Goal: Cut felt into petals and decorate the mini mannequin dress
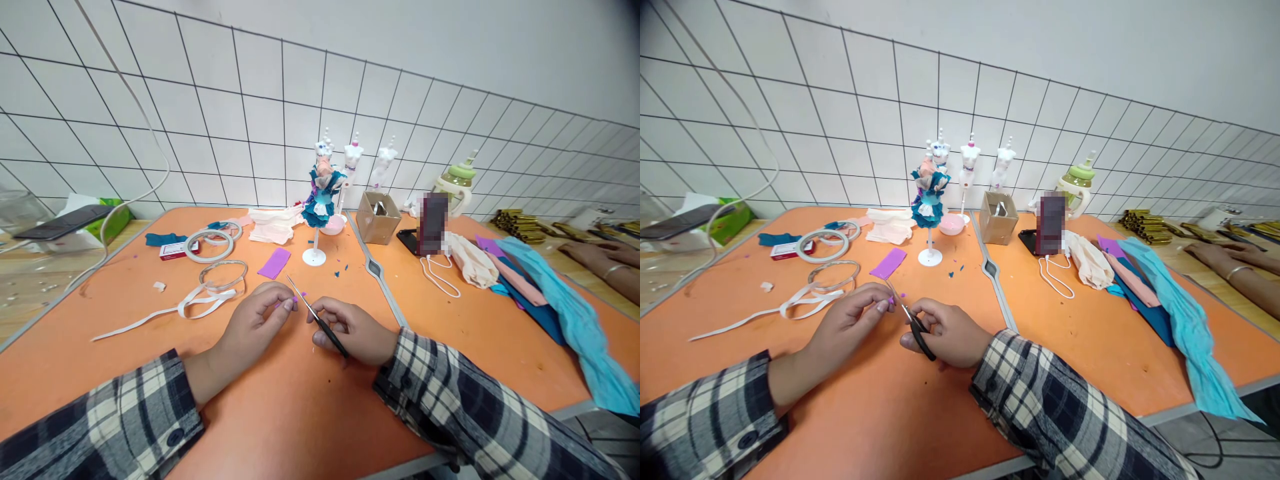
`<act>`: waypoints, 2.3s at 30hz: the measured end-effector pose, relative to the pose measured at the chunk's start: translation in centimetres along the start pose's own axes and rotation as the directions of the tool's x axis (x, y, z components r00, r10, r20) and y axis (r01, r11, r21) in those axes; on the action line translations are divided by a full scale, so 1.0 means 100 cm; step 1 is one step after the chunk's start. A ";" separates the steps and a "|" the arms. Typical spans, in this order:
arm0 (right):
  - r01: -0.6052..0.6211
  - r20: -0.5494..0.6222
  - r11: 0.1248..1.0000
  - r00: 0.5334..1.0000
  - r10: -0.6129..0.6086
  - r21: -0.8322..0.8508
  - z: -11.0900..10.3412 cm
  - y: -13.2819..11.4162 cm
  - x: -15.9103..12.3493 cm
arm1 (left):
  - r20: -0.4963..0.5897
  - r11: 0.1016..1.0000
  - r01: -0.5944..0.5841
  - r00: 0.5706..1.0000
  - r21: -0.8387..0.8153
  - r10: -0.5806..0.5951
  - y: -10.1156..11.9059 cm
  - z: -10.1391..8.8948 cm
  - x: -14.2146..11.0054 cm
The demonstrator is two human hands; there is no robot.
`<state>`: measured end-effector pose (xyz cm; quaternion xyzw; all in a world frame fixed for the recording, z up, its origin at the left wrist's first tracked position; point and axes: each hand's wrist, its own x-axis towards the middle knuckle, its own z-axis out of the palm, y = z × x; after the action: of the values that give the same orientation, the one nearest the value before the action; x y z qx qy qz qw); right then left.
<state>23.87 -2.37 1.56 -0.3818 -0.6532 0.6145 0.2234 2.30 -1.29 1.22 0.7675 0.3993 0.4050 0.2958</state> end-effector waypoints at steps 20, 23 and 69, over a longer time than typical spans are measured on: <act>-0.121 -0.396 0.694 0.883 -0.251 -0.710 -0.042 0.009 0.011 | 0.157 0.478 0.278 0.948 -0.834 -0.276 -0.012 0.006 0.000; 0.027 -0.329 0.856 0.917 -0.227 -0.517 -0.031 0.005 0.010 | 0.102 0.597 0.225 0.967 -0.770 -0.233 -0.014 0.006 -0.001; 0.252 -0.107 0.894 0.945 -0.310 -0.371 0.009 0.002 0.002 | -0.114 0.817 -0.039 0.993 -0.575 -0.032 -0.011 -0.003 -0.001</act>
<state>23.09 -2.78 1.24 -0.3659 -0.7804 0.4155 0.2907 1.61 -0.80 0.52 0.6175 0.2736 0.5520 0.4890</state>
